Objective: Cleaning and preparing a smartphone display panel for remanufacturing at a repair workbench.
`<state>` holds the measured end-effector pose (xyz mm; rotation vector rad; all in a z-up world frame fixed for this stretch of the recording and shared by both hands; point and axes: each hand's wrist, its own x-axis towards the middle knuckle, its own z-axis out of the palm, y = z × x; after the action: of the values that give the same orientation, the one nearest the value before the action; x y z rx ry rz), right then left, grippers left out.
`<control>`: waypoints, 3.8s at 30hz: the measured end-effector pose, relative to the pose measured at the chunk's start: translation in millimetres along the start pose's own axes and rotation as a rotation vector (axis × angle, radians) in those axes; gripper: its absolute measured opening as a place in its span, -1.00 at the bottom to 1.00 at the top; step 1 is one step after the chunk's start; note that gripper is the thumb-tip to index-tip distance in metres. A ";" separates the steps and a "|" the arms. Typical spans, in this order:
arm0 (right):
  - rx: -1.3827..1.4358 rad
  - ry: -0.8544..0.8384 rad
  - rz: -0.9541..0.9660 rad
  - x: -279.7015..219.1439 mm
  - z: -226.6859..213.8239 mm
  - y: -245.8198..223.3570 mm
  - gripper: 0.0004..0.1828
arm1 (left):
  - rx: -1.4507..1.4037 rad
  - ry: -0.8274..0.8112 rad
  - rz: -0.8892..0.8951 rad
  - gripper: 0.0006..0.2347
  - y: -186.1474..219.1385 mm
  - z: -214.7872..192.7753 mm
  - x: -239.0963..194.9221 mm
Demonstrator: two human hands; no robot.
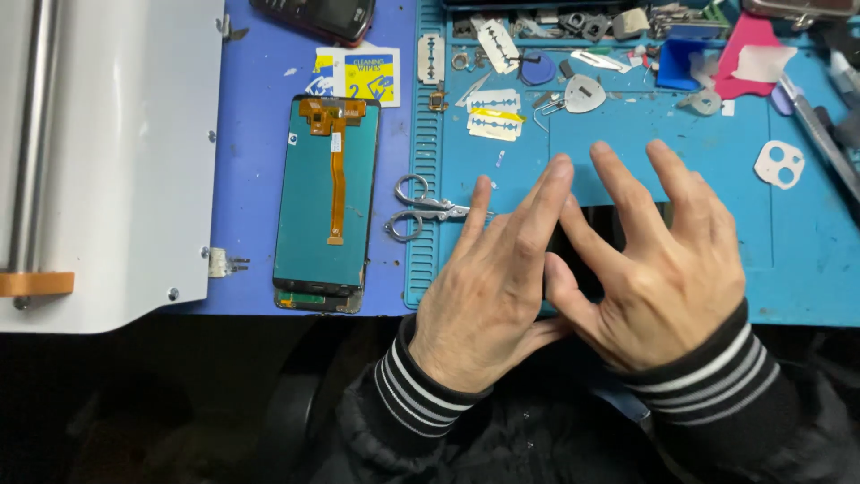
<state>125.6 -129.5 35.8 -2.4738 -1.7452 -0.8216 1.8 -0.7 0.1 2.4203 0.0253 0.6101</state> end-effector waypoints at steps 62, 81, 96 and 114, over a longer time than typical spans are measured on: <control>0.395 0.021 -0.015 -40.2 -16.9 33.7 -0.77 | 0.132 -0.047 -0.003 0.34 -0.8 1.5 -0.5; 0.423 0.043 -0.071 -19.4 9.1 42.1 -0.89 | 0.279 0.153 -0.077 0.06 3.0 -7.4 2.8; 0.464 -0.078 -0.082 -25.5 -2.3 20.5 -0.70 | 0.301 0.009 -0.086 -0.01 -2.9 -17.7 4.1; 0.511 -0.094 -0.031 -5.6 12.1 18.5 -0.56 | 0.153 -0.041 -0.135 0.00 -5.9 -20.7 9.7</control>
<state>145.5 -137.8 28.4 -2.1721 -1.7483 -0.2162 2.2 17.6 15.0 2.5523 0.2239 0.5127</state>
